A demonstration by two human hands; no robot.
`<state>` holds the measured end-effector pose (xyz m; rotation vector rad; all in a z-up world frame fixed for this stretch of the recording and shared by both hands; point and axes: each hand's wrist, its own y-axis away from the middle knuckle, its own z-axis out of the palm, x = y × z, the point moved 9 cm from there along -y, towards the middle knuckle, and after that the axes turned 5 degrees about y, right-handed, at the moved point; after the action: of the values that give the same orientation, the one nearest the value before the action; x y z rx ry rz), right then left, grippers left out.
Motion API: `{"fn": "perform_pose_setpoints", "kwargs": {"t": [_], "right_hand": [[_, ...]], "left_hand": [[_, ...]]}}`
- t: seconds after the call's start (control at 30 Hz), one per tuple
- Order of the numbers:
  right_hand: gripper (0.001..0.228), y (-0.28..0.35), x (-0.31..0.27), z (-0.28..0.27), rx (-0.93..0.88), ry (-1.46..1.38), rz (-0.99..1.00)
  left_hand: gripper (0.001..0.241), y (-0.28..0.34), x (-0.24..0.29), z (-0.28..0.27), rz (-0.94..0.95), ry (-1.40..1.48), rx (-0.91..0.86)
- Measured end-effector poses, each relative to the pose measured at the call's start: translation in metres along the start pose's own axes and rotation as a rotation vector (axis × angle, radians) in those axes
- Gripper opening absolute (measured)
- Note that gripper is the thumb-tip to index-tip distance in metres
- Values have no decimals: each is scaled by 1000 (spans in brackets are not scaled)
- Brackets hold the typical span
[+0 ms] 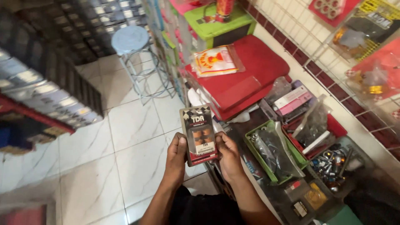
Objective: The person repeatedly picks up packaged automotive parts from a glass display counter and hangs them on a wall-mounted grid rack. They handle various items including brake pads, lights, and other accessories, moving them one by one from the counter to the display hooks.
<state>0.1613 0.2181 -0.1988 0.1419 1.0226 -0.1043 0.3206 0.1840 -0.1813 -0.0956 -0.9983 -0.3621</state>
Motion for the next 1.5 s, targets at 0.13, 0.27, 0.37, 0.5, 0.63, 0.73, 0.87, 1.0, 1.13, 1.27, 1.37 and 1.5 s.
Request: {"fn": "perform_pose_setpoints", "kwargs": {"t": [0.13,0.27,0.37,0.5,0.63,0.73,0.87,1.0,1.13,1.27,1.37,1.5], "right_hand": [[27,-12,-19,-3,122,89,-14],[35,-27,-59,10,195,225,-221],[47,-46,-94,23,291,391,-339],[70,-76,-144,42,375,464,-453],[93,-98,-182,79,366,641,-542],[99,-117,-201,105,342,826,-586],[100,-136,-224,116,375,876,-647],[101,-141,-240,106,511,945,-643],[95,-140,-266,100,635,1036,-693],[89,-136,-302,108,655,1054,-823],[87,-139,-336,120,669,1094,-884],[80,-146,-374,113,804,960,-826]], "left_hand": [[33,-43,10,10,54,-233,-31],[35,-87,57,48,242,-296,-273],[32,-130,73,78,-14,-254,-450],[40,-182,120,118,102,-317,-674],[66,-224,146,137,105,-341,-830],[80,-240,167,144,157,-314,-957],[92,-258,195,160,347,-293,-1109],[102,-272,202,175,410,-310,-1243],[116,-291,183,197,293,-553,-1222],[92,-284,216,231,727,-287,-1271],[86,-292,226,258,861,-319,-1224],[85,-313,246,298,935,-265,-1261]]}}
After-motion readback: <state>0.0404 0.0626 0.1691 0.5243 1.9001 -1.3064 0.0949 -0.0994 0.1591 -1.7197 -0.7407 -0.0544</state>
